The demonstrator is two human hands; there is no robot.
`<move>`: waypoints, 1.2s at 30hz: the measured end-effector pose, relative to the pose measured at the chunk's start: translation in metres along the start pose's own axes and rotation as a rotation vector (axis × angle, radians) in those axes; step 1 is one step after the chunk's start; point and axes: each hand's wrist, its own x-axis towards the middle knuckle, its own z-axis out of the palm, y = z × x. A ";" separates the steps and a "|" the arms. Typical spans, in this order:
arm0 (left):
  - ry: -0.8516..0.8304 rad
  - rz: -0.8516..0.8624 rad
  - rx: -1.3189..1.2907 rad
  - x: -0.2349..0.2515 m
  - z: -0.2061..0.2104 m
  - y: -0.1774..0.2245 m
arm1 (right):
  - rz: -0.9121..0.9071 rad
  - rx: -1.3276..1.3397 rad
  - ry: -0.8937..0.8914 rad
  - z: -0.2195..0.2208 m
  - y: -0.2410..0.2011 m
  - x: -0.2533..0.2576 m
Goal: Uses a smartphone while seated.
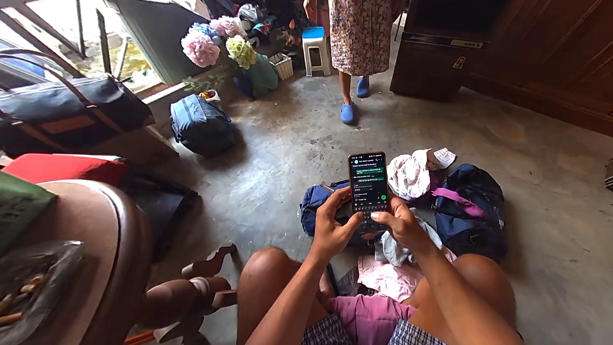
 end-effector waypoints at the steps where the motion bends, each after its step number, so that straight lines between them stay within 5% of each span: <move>1: 0.003 -0.002 0.006 0.000 0.000 0.000 | -0.001 -0.007 0.002 0.001 0.000 0.000; 22: -0.029 -0.034 -0.065 0.001 -0.005 -0.001 | -0.002 -0.006 -0.060 -0.004 0.001 0.000; 33: -0.037 -0.014 -0.065 0.001 -0.005 -0.002 | 0.054 0.060 0.077 -0.003 0.001 0.001; 36: -0.039 -0.017 -0.073 0.001 -0.005 -0.001 | 0.027 0.092 -0.047 -0.009 0.002 0.000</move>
